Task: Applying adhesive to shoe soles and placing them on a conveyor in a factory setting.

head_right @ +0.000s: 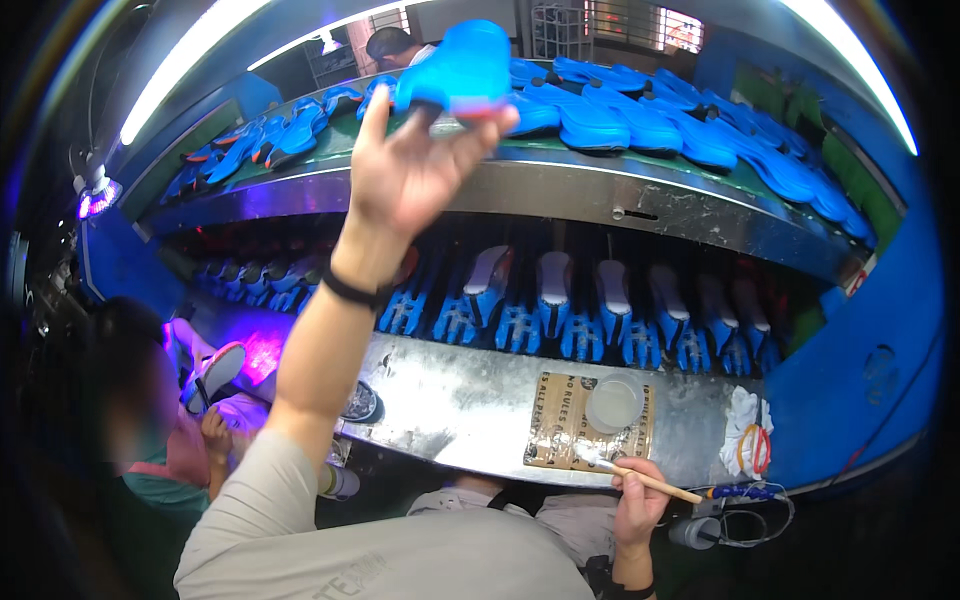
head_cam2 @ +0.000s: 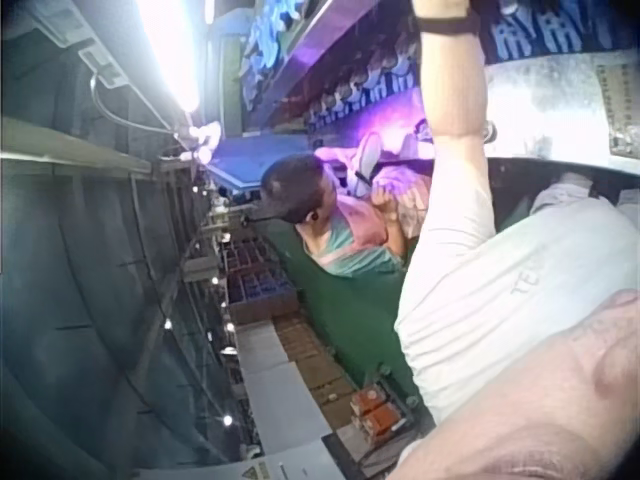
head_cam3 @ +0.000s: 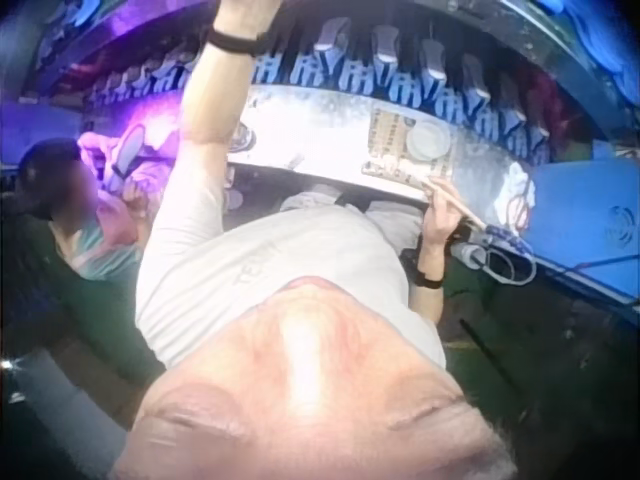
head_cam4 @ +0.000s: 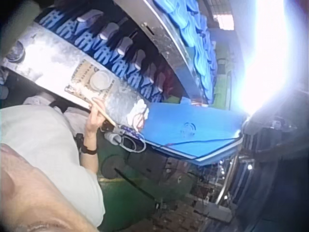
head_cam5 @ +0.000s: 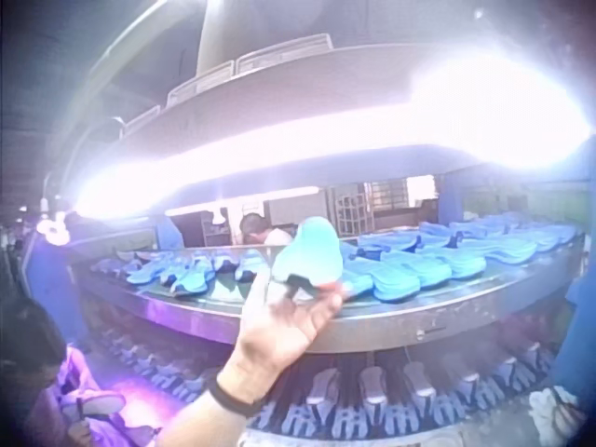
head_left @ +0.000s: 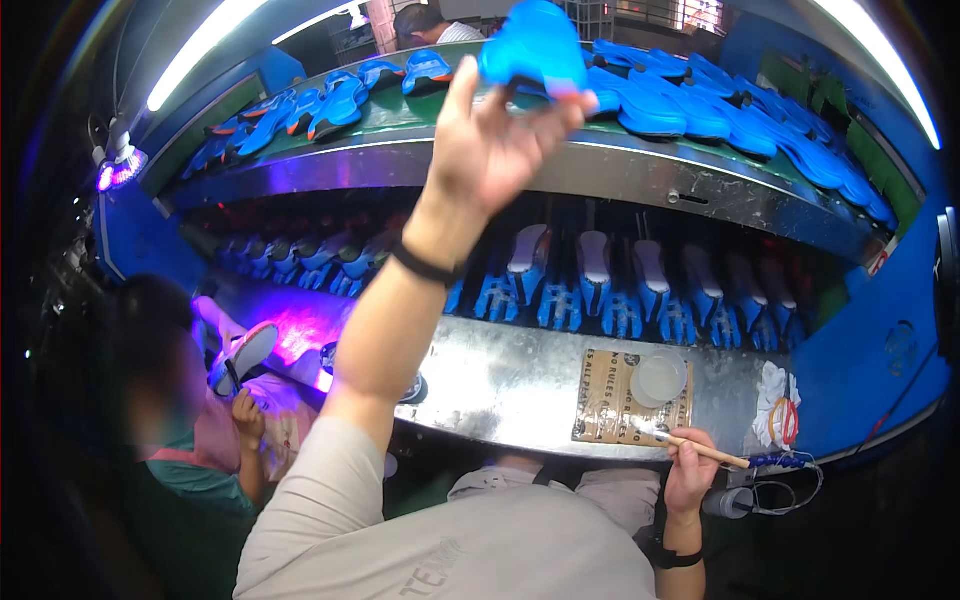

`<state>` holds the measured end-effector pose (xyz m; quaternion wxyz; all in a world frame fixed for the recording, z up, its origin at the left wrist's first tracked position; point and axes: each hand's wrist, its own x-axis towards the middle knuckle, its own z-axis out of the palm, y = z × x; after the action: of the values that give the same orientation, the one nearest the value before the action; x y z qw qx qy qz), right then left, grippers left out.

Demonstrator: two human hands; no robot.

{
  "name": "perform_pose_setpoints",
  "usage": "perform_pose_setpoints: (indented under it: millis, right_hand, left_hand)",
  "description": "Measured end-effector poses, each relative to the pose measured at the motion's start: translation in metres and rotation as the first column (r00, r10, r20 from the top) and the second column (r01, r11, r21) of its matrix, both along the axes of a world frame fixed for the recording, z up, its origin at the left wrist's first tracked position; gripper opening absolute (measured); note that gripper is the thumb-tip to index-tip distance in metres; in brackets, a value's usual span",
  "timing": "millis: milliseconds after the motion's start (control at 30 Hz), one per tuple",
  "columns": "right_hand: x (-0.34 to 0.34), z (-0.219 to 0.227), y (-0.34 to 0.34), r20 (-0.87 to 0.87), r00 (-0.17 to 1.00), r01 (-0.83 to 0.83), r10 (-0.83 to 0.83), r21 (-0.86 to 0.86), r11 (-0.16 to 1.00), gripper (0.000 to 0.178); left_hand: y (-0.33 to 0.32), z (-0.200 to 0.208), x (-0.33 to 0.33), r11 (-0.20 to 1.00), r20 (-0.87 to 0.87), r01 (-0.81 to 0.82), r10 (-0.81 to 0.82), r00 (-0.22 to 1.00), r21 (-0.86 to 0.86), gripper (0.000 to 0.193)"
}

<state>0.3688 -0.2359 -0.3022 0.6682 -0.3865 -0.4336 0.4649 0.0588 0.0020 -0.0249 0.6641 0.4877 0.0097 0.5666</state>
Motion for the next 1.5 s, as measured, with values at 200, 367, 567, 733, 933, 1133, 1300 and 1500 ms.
perform_pose_setpoints:
  millis: [200, 367, 567, 733, 933, 1133, 1300, 1500]
  right_hand:
    - [0.002, -0.007, -0.010, 0.040, 0.999, 0.014, -0.012, -0.040, 0.999, 0.021]
    - [0.009, -0.018, -0.010, 0.053, 0.999, 0.003, 0.001, -0.088, 0.996, 0.021]
    - [0.002, -0.015, -0.006, 0.038, 0.998, -0.039, 0.044, -0.109, 0.993, 0.020]
    - [0.001, 0.000, -0.004, 0.090, 0.992, -0.079, 0.086, -0.082, 0.994, 0.019]
    - [0.019, 0.014, 0.016, 0.350, 0.937, 0.014, 0.003, -0.047, 0.999, 0.017]
    - [0.041, 0.031, 0.059, 0.595, 0.789, 0.118, -0.153, 0.097, 0.988, 0.015]
    - [0.040, 0.032, 0.088, 0.734, 0.677, 0.143, -0.052, -0.062, 0.988, 0.019]
    - [0.029, 0.024, 0.101, 0.814, 0.579, 0.122, 0.033, -0.127, 0.984, 0.022]
  left_hand:
    - [0.076, 0.035, -0.034, 0.890, -0.314, -0.431, 0.371, 0.874, -0.149, 0.074]
    - [0.117, 0.057, -0.115, 0.587, -0.687, -0.782, 0.481, 0.545, -0.209, 0.065]
    - [0.128, 0.048, -0.172, 0.575, -0.705, -0.806, 0.513, 0.489, -0.141, 0.043]
    - [0.100, 0.042, -0.156, 0.498, -0.767, -0.816, 0.631, 0.111, 0.292, 0.020]
    - [-0.023, 0.057, -0.106, 0.466, -0.656, -0.498, 0.682, -0.324, 0.731, 0.024]
    - [-0.054, 0.049, -0.112, 0.299, -0.741, -0.723, 0.522, -0.423, 0.623, 0.049]
    - [-0.016, -0.001, -0.142, 0.684, -0.759, -0.707, 0.553, 0.344, 0.178, 0.036]
    - [-0.081, -0.079, -0.106, 0.777, -0.620, -0.629, 0.483, 0.618, -0.022, 0.043]
